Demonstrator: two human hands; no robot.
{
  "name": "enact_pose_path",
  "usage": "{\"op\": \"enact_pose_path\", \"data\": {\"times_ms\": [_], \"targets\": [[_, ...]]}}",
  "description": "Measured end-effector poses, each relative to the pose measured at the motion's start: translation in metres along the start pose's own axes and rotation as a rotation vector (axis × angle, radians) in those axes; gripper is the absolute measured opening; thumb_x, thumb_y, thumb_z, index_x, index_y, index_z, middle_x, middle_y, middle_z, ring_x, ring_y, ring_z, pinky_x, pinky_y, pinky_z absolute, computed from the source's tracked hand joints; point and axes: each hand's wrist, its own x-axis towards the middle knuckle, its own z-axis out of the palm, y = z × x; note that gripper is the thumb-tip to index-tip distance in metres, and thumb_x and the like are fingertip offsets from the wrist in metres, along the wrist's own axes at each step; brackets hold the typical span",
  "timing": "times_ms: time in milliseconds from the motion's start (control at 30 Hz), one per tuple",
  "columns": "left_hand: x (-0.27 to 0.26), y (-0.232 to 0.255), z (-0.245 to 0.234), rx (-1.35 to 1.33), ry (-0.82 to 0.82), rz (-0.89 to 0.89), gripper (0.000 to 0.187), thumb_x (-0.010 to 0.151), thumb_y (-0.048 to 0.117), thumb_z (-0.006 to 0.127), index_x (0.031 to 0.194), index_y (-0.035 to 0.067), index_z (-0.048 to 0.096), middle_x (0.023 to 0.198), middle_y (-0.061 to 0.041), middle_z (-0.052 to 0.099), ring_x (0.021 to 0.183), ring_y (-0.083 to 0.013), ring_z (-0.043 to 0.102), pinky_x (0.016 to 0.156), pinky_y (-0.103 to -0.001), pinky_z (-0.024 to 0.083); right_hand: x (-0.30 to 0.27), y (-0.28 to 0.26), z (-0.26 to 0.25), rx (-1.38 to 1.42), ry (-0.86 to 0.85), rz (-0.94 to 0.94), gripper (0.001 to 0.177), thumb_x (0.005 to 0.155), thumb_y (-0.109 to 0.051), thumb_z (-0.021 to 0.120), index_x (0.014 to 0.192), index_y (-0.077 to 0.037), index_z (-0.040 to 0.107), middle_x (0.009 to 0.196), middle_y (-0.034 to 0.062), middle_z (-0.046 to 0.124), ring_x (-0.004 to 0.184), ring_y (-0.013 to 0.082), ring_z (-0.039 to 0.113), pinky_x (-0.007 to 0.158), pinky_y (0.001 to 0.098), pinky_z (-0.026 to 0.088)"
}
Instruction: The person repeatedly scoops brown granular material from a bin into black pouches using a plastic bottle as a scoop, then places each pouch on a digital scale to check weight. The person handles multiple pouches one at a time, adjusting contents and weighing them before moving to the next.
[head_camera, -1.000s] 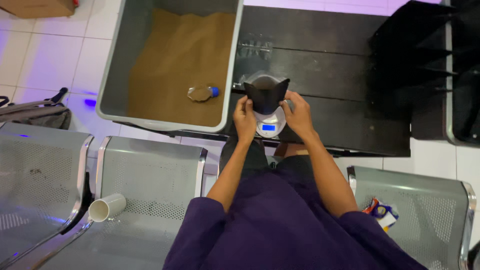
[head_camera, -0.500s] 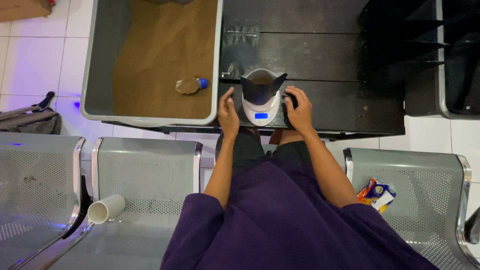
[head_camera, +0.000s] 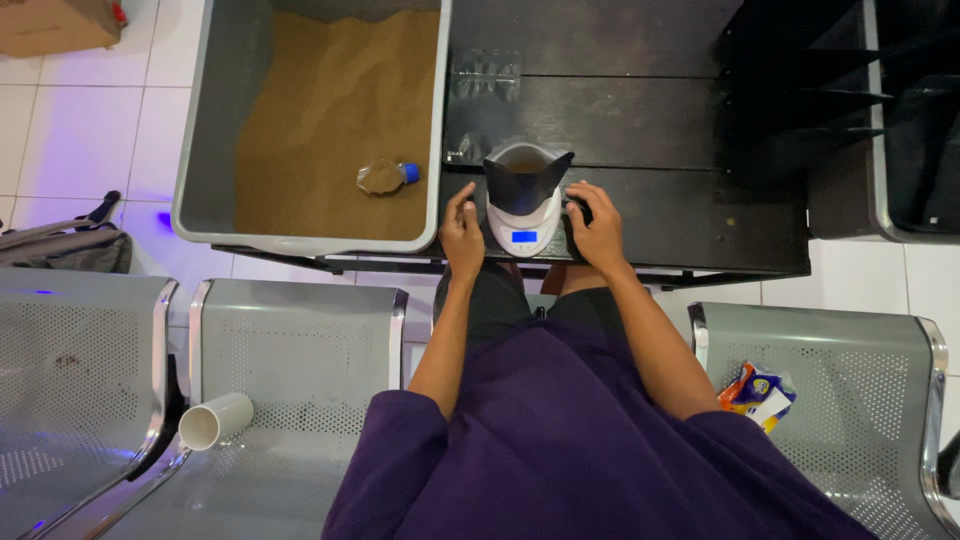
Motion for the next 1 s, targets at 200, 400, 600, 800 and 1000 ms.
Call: {"op": "enact_pose_path", "data": {"times_ms": [200, 400, 600, 800, 1000], "targets": [[0.0, -0.003, 0.001, -0.028, -0.001, 0.013, 0.031, 0.104, 0.008, 0.052, 0.132, 0.012, 0.064, 0.13, -0.012, 0.069, 0.128, -0.0323, 0.06, 0.106, -0.043, 0.05, 0.001, -0.001, -0.001, -0.017, 0.0, -0.019, 0.018, 0.095, -0.003, 0.069, 0.112, -0.009, 0.074, 0.114, 0.0131, 0.071, 0.12, 0.0396, 0.065, 0.101, 0.0491, 0.051], [0.0, -0.007, 0.004, -0.11, -0.046, 0.051, 0.033, 0.107, 0.011, 0.049, 0.139, 0.009, 0.059, 0.135, -0.014, 0.066, 0.132, -0.0307, 0.057, 0.112, -0.044, 0.045, 0.004, -0.007, 0.002, -0.002, 0.013, -0.015, 0.019, 0.097, -0.006, 0.07, 0.115, -0.01, 0.074, 0.116, 0.0101, 0.07, 0.121, 0.0371, 0.064, 0.101, 0.0461, 0.052], [0.01, -0.013, 0.024, -0.071, -0.076, 0.06, 0.027, 0.103, 0.015, 0.06, 0.126, 0.003, 0.068, 0.12, -0.02, 0.071, 0.119, -0.034, 0.065, 0.104, -0.044, 0.05, 0.024, -0.018, 0.014, -0.009, 0.007, -0.088, 0.007, 0.098, -0.004, 0.07, 0.105, -0.002, 0.071, 0.111, 0.0172, 0.069, 0.116, 0.0439, 0.065, 0.097, 0.0517, 0.053], [0.025, -0.035, 0.049, -0.39, 0.152, -0.237, 0.009, 0.102, 0.016, 0.061, 0.107, 0.014, 0.069, 0.091, 0.0, 0.068, 0.086, -0.0123, 0.067, 0.078, -0.03, 0.058, 0.058, -0.08, 0.0, 0.101, 0.018, -0.19, 0.013, 0.106, -0.015, 0.065, 0.108, -0.003, 0.07, 0.114, 0.0131, 0.068, 0.118, 0.0386, 0.065, 0.097, 0.0462, 0.051], [0.024, 0.03, 0.053, -0.96, 0.231, -0.43, 0.007, 0.111, 0.018, 0.048, 0.108, 0.019, 0.055, 0.1, -0.001, 0.07, 0.095, -0.0215, 0.074, 0.081, -0.04, 0.062, 0.093, -0.124, -0.001, 0.072, -0.19, -0.302, 0.063, 0.089, -0.021, 0.084, 0.142, -0.001, 0.056, 0.128, 0.0214, 0.059, 0.121, 0.0436, 0.06, 0.098, 0.0494, 0.051]]}}
